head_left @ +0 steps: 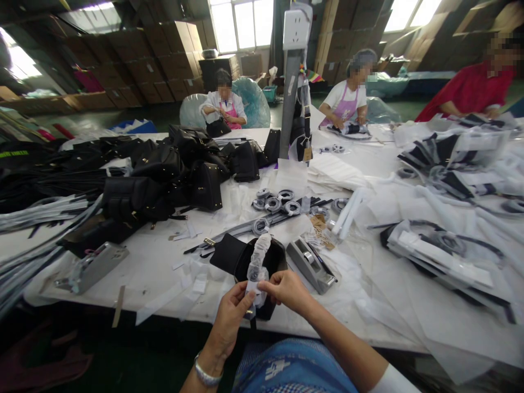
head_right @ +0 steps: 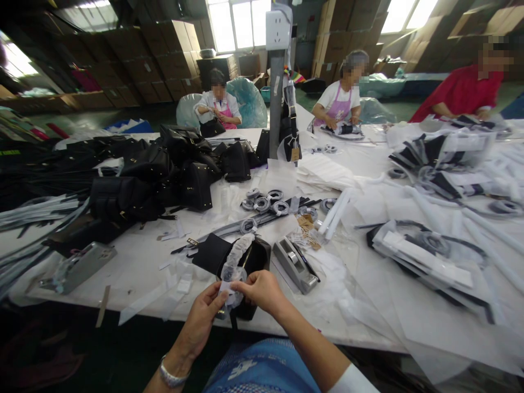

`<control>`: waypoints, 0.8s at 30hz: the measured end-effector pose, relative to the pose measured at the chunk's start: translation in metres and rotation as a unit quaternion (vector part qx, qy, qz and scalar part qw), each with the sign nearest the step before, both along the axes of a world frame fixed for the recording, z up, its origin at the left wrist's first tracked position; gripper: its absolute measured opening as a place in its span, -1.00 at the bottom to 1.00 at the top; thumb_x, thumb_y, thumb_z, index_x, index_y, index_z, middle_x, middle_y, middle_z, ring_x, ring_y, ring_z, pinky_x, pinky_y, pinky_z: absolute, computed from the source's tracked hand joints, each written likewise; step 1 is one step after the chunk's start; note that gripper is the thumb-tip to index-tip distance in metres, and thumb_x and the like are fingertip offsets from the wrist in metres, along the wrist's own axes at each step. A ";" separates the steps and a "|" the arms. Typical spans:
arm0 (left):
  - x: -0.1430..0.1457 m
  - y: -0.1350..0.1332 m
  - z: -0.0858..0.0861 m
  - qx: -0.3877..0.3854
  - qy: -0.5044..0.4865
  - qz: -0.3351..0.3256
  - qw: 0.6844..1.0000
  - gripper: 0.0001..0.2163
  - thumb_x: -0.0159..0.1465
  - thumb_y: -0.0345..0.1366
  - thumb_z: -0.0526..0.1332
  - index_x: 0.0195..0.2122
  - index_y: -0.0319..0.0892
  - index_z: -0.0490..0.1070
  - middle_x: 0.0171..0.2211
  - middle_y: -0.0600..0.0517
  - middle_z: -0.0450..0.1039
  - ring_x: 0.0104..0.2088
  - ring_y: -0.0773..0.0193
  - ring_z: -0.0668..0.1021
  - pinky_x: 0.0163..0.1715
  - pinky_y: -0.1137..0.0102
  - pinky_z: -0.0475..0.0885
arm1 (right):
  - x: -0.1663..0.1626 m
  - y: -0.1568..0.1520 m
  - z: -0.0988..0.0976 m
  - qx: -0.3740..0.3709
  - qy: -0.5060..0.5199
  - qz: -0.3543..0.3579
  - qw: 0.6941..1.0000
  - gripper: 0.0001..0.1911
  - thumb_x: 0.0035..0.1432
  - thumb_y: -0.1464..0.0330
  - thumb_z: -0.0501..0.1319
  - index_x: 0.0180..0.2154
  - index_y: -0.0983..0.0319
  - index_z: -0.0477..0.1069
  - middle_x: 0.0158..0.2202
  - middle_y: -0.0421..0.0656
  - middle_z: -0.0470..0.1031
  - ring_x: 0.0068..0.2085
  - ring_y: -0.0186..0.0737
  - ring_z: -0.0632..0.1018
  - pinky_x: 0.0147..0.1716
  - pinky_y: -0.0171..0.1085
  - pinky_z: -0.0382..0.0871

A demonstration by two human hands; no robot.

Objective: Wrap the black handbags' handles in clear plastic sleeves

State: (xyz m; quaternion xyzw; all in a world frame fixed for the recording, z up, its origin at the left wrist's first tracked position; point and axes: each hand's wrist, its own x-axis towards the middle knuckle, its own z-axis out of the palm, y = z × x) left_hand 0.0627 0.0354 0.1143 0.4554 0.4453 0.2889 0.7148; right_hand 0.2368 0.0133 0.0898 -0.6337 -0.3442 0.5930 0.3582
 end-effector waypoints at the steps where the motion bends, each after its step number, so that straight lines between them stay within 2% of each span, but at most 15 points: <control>1: 0.000 0.000 0.000 -0.003 -0.002 0.004 1.000 -0.64 0.18 -0.12 0.35 -0.08 -0.24 0.50 -0.18 -0.11 0.59 -0.16 0.15 0.58 -0.17 0.40 0.43 | -0.001 0.000 -0.004 -0.008 0.006 0.008 1.000 -0.45 -0.09 -0.08 0.34 -0.71 0.23 0.33 -0.79 -0.26 0.34 -0.75 -0.42 0.33 -0.74 -0.42 0.13; 5: 0.000 -0.001 -0.001 -0.018 -0.008 0.000 1.000 -0.64 0.17 -0.13 0.37 -0.09 -0.25 0.51 -0.22 -0.10 0.59 -0.24 0.20 0.58 -0.24 0.43 0.43 | -0.007 0.000 -0.022 -0.028 0.051 0.048 0.997 -0.31 -0.04 -0.25 0.15 -0.75 0.22 0.29 -0.85 -0.30 0.20 -0.78 -0.45 0.25 -0.73 -0.41 0.21; 8: -0.003 0.000 -0.003 -0.032 -0.019 0.007 0.999 -0.64 0.18 -0.14 0.36 -0.07 -0.24 0.50 -0.20 -0.09 0.58 -0.22 0.21 0.57 -0.26 0.45 0.42 | -0.006 0.000 -0.033 -0.025 0.055 0.047 0.997 -0.30 -0.07 -0.25 0.18 -0.77 0.23 0.28 -0.86 -0.31 0.17 -0.79 -0.46 0.22 -0.74 -0.41 0.19; 10: -0.003 0.002 -0.001 -0.035 -0.022 0.016 0.999 -0.63 0.20 -0.14 0.35 -0.04 -0.24 0.48 -0.19 -0.10 0.58 -0.21 0.20 0.58 -0.25 0.44 0.42 | -0.002 -0.004 -0.034 -0.012 0.035 0.018 0.999 -0.34 -0.09 -0.20 0.25 -0.77 0.23 0.28 -0.85 -0.29 0.20 -0.79 -0.44 0.24 -0.76 -0.41 0.11; 11: -0.003 0.002 0.001 -0.034 -0.021 0.019 0.999 -0.63 0.20 -0.14 0.34 -0.04 -0.25 0.48 -0.19 -0.10 0.58 -0.20 0.19 0.58 -0.23 0.43 0.42 | 0.000 -0.006 -0.032 0.001 0.022 -0.004 1.000 -0.36 -0.08 -0.17 0.26 -0.75 0.23 0.30 -0.83 -0.27 0.25 -0.77 -0.43 0.27 -0.75 -0.41 0.11; 13: -0.002 0.003 0.005 -0.027 -0.013 0.023 0.999 -0.63 0.20 -0.15 0.35 -0.05 -0.26 0.47 -0.18 -0.10 0.58 -0.17 0.17 0.58 -0.16 0.41 0.42 | 0.004 -0.014 -0.022 0.040 -0.003 -0.055 0.998 -0.43 0.02 -0.12 0.23 -0.62 0.25 0.42 -0.72 -0.22 0.40 -0.70 -0.38 0.37 -0.67 -0.39 0.23; 15: 0.000 0.002 0.008 -0.023 -0.008 0.026 0.999 -0.62 0.20 -0.16 0.35 -0.04 -0.25 0.43 -0.16 -0.10 0.58 -0.13 0.16 0.58 -0.12 0.40 0.42 | 0.004 -0.022 -0.006 0.084 -0.013 -0.091 0.992 -0.49 0.13 -0.07 0.17 -0.30 0.26 0.53 -0.50 -0.15 0.58 -0.51 -0.29 0.54 -0.46 -0.34 0.40; 17: 0.002 0.002 0.008 -0.024 -0.005 0.019 1.000 -0.56 0.18 -0.16 0.36 0.03 -0.21 0.34 -0.17 -0.09 0.59 -0.17 0.16 0.60 -0.18 0.39 0.45 | 0.000 -0.025 0.011 0.119 -0.011 -0.093 0.988 -0.43 0.18 0.00 0.17 0.08 0.23 0.39 -0.31 -0.14 0.63 -0.32 -0.20 0.60 -0.26 -0.27 0.45; 19: 0.005 0.002 0.006 -0.019 0.007 0.009 1.000 -0.51 0.17 -0.15 0.37 0.05 -0.17 0.26 -0.19 -0.08 0.60 -0.23 0.17 0.61 -0.25 0.40 0.46 | -0.008 -0.023 0.024 0.134 0.004 -0.085 0.987 -0.26 0.18 0.07 0.21 0.28 0.23 0.12 -0.30 -0.16 0.64 -0.26 -0.15 0.60 -0.19 -0.20 0.44; 21: 0.008 0.002 0.004 0.012 0.041 0.011 0.999 -0.53 0.18 -0.13 0.36 0.02 -0.16 0.24 -0.20 -0.09 0.60 -0.24 0.17 0.61 -0.29 0.41 0.46 | -0.016 -0.017 0.031 0.126 0.049 -0.101 0.986 -0.15 0.12 0.14 0.28 0.32 0.27 0.01 -0.34 -0.18 0.63 -0.28 -0.14 0.59 -0.18 -0.18 0.42; 24: 0.013 0.002 0.003 0.069 0.094 0.025 0.993 -0.60 0.20 -0.09 0.32 -0.05 -0.18 0.29 -0.19 -0.10 0.59 -0.21 0.14 0.61 -0.31 0.41 0.47 | -0.024 -0.009 0.035 0.085 0.143 -0.169 0.971 -0.15 -0.01 0.20 0.38 0.24 0.29 0.12 -0.35 -0.18 0.62 -0.26 -0.17 0.58 -0.14 -0.20 0.39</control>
